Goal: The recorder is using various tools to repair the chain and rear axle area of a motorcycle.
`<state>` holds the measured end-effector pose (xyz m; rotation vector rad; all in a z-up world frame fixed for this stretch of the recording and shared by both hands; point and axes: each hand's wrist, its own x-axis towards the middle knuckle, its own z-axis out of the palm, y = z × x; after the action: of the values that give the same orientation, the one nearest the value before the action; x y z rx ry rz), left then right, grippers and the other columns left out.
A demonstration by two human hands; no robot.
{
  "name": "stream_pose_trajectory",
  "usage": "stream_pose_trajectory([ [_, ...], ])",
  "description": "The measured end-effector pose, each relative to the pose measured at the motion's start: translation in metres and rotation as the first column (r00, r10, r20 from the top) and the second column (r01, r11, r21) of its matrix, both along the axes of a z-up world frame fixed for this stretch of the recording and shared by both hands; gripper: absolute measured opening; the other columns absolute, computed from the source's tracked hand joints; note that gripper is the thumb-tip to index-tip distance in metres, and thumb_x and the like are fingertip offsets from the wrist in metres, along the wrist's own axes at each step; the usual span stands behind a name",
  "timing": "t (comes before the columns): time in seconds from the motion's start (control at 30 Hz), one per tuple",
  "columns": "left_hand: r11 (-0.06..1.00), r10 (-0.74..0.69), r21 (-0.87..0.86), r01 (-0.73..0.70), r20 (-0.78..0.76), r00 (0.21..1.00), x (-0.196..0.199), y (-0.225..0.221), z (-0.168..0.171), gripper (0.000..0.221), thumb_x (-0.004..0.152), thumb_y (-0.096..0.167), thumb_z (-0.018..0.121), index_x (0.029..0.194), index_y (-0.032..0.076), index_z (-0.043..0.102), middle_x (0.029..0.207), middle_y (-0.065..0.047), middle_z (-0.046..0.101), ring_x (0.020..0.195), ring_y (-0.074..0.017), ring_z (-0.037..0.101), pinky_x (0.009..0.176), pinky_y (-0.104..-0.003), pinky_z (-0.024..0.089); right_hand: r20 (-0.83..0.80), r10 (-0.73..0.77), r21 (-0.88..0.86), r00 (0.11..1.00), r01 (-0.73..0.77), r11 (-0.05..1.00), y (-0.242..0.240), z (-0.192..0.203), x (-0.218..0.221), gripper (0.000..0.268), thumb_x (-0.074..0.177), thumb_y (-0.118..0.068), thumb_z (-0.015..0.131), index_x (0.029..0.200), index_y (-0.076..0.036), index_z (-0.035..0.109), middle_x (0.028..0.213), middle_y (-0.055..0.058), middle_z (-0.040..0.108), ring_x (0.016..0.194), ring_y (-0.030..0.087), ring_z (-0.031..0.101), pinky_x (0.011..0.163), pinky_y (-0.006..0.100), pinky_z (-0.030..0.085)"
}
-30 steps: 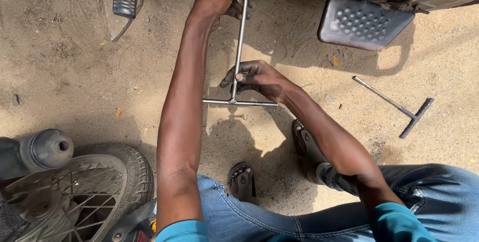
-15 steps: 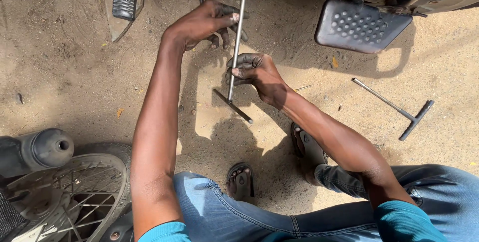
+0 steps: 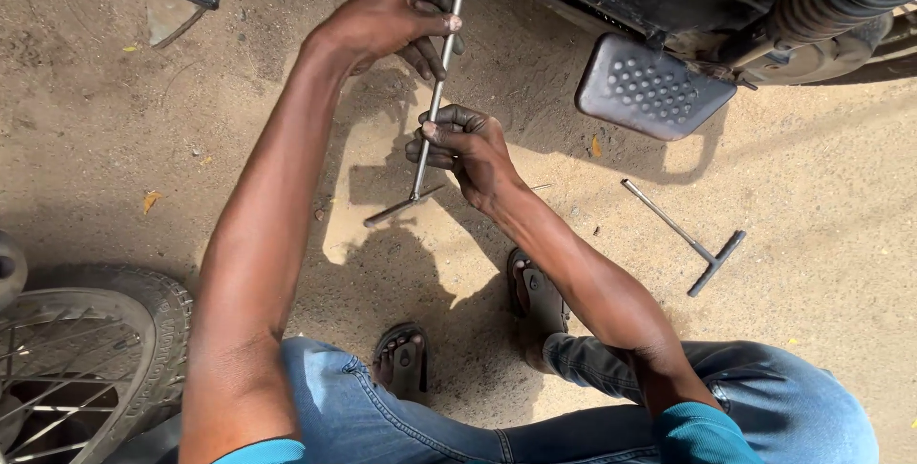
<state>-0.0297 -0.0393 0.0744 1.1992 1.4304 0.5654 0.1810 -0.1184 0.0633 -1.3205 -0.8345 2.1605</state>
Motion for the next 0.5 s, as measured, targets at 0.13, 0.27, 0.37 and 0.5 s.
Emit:
stream_pose_trajectory([
  [0.13, 0.99, -0.096, -0.112, 0.087, -0.084, 0.992, -0.012, -0.006, 0.038, 0.049, 0.093, 0.031, 0.072, 0.13, 0.001, 0.065, 0.112, -0.02, 0.077, 0.099, -0.031, 0.077, 0.089, -0.046, 0.062, -0.026, 0.002, -0.054, 1.0, -0.003, 0.999, 0.002, 0.019, 0.003, 0.018, 0.096, 0.003, 0.064, 0.112, 0.012, 0.063, 0.098, 0.025, 0.071, 0.088, 0.033, 0.077, 0.08, 0.036, 0.068],
  [0.27, 0.996, 0.063, 0.07, -0.062, -0.006, 0.998, -0.006, 0.004, -0.034, 0.074, 0.091, 0.029, 0.083, 0.14, -0.009, 0.043, 0.124, -0.027, 0.064, 0.11, -0.0329, 0.068, 0.095, -0.051, 0.055, -0.2, -0.02, -0.174, 0.98, -0.015, 0.985, 0.004, 0.04, -0.008, 0.03, 0.089, 0.0, 0.063, 0.118, 0.011, 0.061, 0.103, 0.021, 0.074, 0.095, 0.031, 0.079, 0.084, 0.04, 0.063],
  [0.37, 0.974, 0.127, 0.189, -0.122, -0.011, 0.992, 0.004, 0.003, -0.029, 0.088, 0.085, 0.026, 0.089, 0.145, -0.007, 0.034, 0.135, -0.029, 0.056, 0.122, -0.0387, 0.056, 0.102, -0.057, 0.045, -0.088, 0.051, -0.101, 0.995, -0.059, 0.993, 0.002, 0.04, -0.013, 0.035, 0.089, -0.002, 0.067, 0.122, 0.009, 0.062, 0.104, 0.015, 0.074, 0.088, 0.025, 0.076, 0.08, 0.04, 0.065],
  [0.5, 0.963, 0.241, -0.156, -0.22, 0.134, 0.961, 0.013, -0.005, 0.038, 0.076, 0.085, 0.022, 0.077, 0.148, 0.002, 0.038, 0.114, -0.023, 0.073, 0.107, -0.0379, 0.078, 0.096, -0.055, 0.06, -0.004, -0.009, 0.018, 1.0, 0.009, 1.0, -0.002, 0.018, -0.003, 0.03, 0.092, 0.001, 0.074, 0.114, 0.013, 0.058, 0.093, 0.018, 0.07, 0.081, 0.026, 0.077, 0.077, 0.037, 0.068],
])
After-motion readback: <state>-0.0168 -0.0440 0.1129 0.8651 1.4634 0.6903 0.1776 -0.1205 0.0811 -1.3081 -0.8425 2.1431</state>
